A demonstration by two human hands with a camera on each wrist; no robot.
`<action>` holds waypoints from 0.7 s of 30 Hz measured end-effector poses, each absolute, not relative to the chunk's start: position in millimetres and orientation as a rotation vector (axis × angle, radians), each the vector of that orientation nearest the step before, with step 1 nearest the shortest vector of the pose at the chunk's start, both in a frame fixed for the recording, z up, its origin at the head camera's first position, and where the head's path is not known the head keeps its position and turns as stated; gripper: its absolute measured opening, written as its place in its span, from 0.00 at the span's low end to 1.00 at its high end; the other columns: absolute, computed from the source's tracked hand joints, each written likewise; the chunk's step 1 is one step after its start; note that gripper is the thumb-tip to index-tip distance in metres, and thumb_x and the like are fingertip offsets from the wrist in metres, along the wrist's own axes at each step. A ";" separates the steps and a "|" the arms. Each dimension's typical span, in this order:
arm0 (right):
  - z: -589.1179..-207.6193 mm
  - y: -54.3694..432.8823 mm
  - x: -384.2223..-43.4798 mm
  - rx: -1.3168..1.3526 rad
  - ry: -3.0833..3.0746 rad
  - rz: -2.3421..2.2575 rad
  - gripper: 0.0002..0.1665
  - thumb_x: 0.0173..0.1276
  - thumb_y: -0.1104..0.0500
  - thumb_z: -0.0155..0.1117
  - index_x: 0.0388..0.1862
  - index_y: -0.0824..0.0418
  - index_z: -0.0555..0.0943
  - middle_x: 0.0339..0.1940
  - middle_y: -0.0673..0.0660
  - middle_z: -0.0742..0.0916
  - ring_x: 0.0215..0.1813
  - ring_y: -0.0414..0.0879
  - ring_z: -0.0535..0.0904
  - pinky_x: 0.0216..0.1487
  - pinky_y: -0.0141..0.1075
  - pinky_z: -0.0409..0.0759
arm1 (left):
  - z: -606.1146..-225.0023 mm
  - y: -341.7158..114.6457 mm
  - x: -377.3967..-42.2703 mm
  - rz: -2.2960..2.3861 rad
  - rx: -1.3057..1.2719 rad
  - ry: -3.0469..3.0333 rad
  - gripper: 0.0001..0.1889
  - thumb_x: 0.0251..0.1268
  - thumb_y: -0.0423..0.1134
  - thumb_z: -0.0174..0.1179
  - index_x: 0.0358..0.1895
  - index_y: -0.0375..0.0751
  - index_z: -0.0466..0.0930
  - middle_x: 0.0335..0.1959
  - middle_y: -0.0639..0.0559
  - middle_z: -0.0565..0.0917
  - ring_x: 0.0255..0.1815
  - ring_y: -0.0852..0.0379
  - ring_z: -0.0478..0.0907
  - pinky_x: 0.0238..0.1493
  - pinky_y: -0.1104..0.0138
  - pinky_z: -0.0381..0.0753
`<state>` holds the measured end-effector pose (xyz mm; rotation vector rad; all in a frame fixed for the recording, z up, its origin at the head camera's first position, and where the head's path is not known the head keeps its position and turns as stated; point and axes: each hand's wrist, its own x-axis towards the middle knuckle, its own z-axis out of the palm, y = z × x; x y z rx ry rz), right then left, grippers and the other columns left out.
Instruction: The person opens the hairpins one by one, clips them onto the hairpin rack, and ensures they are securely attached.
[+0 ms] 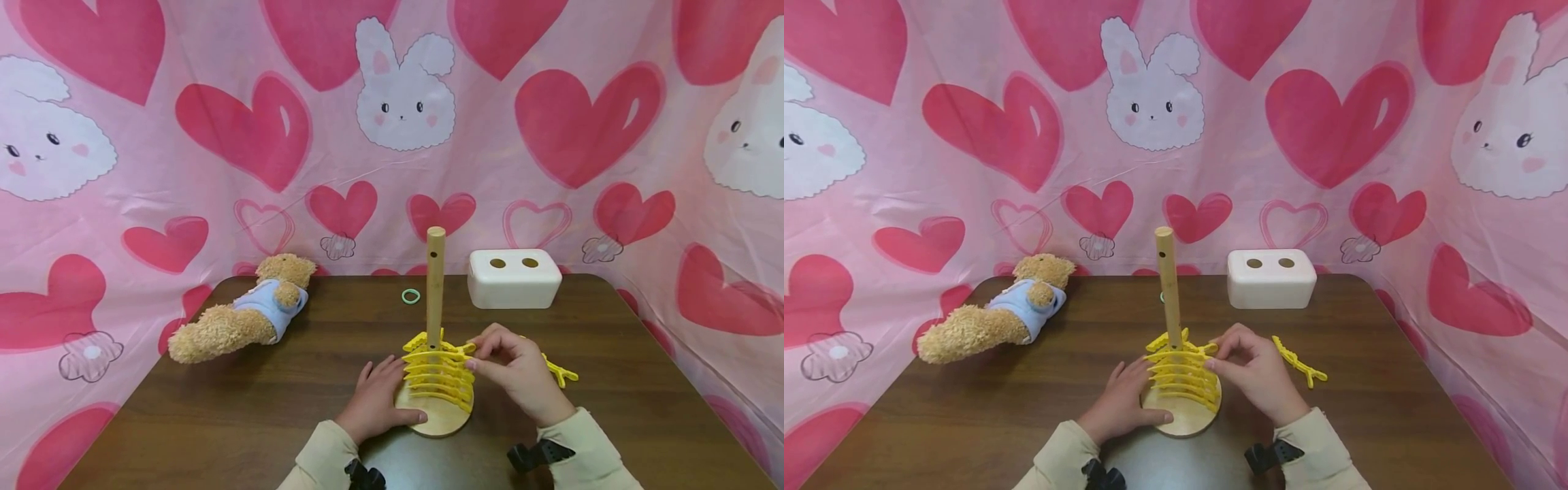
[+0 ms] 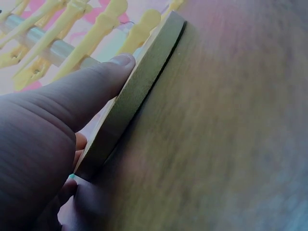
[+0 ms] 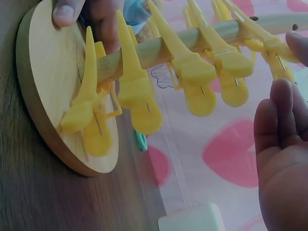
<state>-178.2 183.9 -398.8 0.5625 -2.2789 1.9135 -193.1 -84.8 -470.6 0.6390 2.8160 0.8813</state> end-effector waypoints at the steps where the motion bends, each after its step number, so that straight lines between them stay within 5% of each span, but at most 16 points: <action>1: -398.6 184.4 -178.2 0.570 -2.282 1.917 0.11 0.60 0.64 0.76 0.31 0.62 0.79 0.41 0.61 0.81 0.47 0.59 0.82 0.46 0.37 0.85 | -470.7 -84.7 -193.4 0.882 0.640 2.816 0.49 0.49 0.69 0.70 0.73 0.45 0.70 0.74 0.48 0.69 0.79 0.44 0.55 0.75 0.38 0.42; 21: -390.8 218.4 -184.2 0.502 -2.488 1.679 0.13 0.62 0.60 0.76 0.44 0.61 0.83 0.43 0.62 0.85 0.40 0.49 0.81 0.40 0.36 0.83 | -469.9 -85.7 -192.9 0.869 0.648 2.824 0.49 0.50 0.70 0.69 0.73 0.46 0.69 0.75 0.50 0.69 0.79 0.44 0.55 0.75 0.38 0.43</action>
